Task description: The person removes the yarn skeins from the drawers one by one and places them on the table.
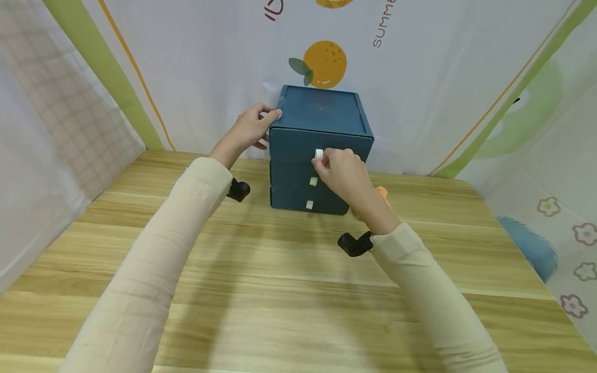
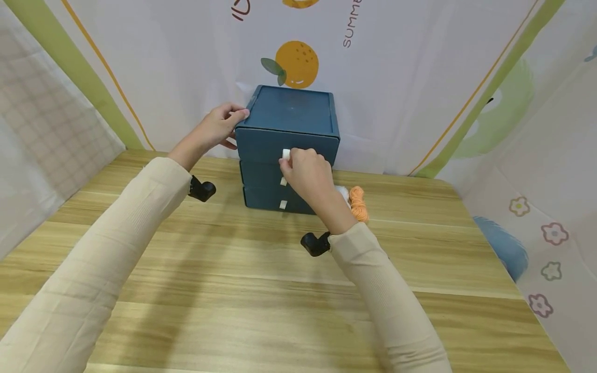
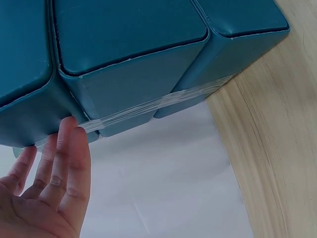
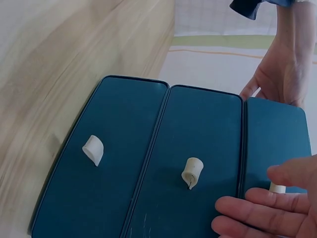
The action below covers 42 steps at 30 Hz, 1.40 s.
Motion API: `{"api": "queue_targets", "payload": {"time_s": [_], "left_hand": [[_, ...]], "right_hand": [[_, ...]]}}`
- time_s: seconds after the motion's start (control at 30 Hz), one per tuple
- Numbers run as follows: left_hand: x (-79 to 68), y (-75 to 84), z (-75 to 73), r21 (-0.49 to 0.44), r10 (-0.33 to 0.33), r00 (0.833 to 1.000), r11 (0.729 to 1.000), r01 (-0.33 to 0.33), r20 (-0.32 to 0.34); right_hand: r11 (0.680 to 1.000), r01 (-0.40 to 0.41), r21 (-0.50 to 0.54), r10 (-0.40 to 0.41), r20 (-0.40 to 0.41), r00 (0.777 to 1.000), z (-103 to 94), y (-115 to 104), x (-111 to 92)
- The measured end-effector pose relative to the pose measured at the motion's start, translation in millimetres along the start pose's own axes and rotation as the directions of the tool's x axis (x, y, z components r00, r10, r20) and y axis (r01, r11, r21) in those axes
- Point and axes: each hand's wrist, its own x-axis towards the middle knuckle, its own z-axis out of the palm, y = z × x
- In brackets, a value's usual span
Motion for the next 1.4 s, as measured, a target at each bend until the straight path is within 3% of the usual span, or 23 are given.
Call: {"api": "queue_targets", "payload": {"time_s": [0.87,1.4], "left_hand": [[1.2,1.0,1.4,-0.002,-0.01,1.0,1.0,0.01,0.006],[0.8,0.5,0.8,0.007,-0.012,1.0,1.0,0.012,0.004]], "right_hand": [[0.998,-0.03,0.063,0.03,0.007,1.0,1.4,9.8,-2.9],[0.996,-0.076,0.053,0.069,0.124,0.99,38.8,18.8,-13.7]]}}
